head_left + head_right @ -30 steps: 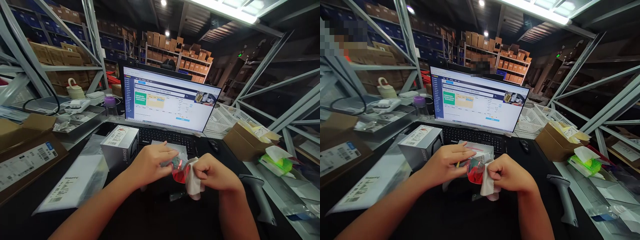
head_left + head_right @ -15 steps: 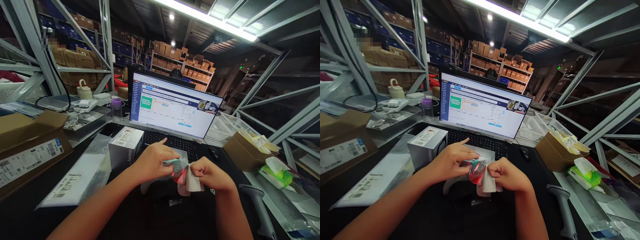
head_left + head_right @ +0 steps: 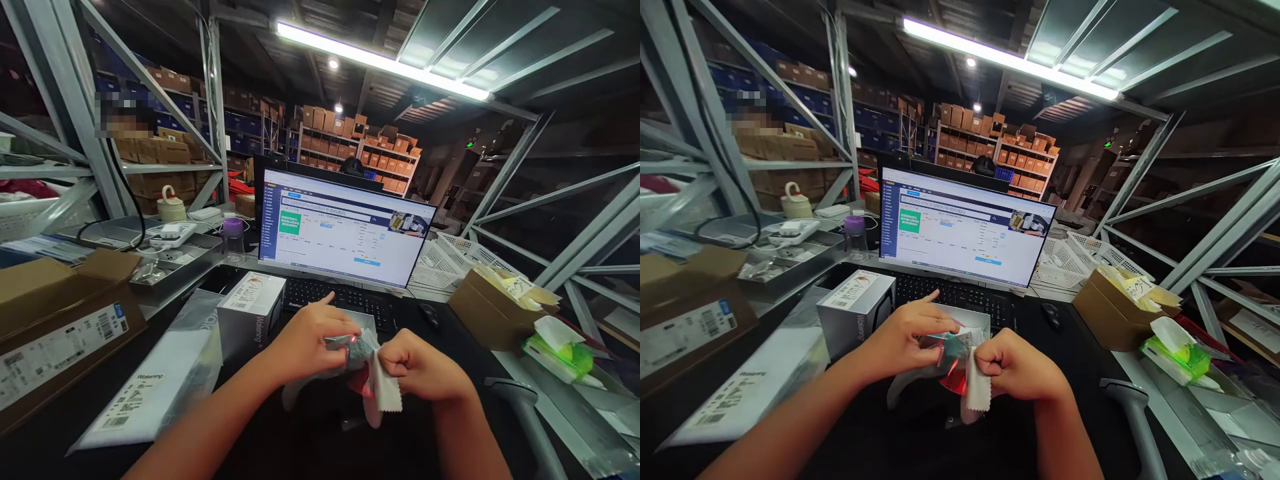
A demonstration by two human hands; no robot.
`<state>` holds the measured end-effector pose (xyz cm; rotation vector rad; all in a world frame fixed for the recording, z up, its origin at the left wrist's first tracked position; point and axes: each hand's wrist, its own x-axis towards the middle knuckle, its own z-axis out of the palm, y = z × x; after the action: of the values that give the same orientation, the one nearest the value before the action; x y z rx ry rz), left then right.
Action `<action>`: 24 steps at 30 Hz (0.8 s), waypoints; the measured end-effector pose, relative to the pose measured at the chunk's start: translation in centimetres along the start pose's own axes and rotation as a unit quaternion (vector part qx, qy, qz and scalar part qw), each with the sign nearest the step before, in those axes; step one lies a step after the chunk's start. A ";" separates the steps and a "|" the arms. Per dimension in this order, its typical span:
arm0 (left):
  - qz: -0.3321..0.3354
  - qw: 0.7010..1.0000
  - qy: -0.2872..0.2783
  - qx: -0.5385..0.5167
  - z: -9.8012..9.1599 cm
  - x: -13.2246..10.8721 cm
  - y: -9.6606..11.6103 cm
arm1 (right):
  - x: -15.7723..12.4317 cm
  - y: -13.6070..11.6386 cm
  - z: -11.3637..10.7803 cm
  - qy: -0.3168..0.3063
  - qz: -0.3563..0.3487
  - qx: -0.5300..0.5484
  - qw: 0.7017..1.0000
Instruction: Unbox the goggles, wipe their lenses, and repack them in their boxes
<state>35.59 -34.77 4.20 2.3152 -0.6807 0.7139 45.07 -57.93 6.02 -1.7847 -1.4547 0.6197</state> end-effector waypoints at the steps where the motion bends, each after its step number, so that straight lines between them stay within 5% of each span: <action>1: 0.008 1.000 -0.001 0.015 0.4 -0.1 0.0 | 0.3 -0.2 0.7 0.014 0.009 -0.011 1.000; 6: 0.062 0.994 0.026 0.091 1.6 -0.4 0.3 | 2.3 -1.5 4.3 0.232 0.042 -0.150 0.960; 13: 0.072 0.992 0.021 0.098 -1.0 -0.4 1.4 | -0.5 -0.5 0.1 -0.007 0.017 0.016 1.000; 17: 0.083 0.989 0.038 0.117 -0.7 -0.3 1.4 | -0.2 -0.8 0.6 0.027 0.010 -0.013 1.000; 22: 0.108 0.976 0.051 0.184 0.5 -0.3 0.8 | 2.6 -1.6 4.0 0.222 0.012 -0.158 0.962; 24: 0.096 0.980 0.044 0.166 0.1 -0.3 0.7 | 2.5 -1.4 3.9 0.195 -0.003 -0.140 0.971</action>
<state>34.96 -35.19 4.25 2.5203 -0.8020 1.0834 41.84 -54.45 4.99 -1.9795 -1.3174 0.0475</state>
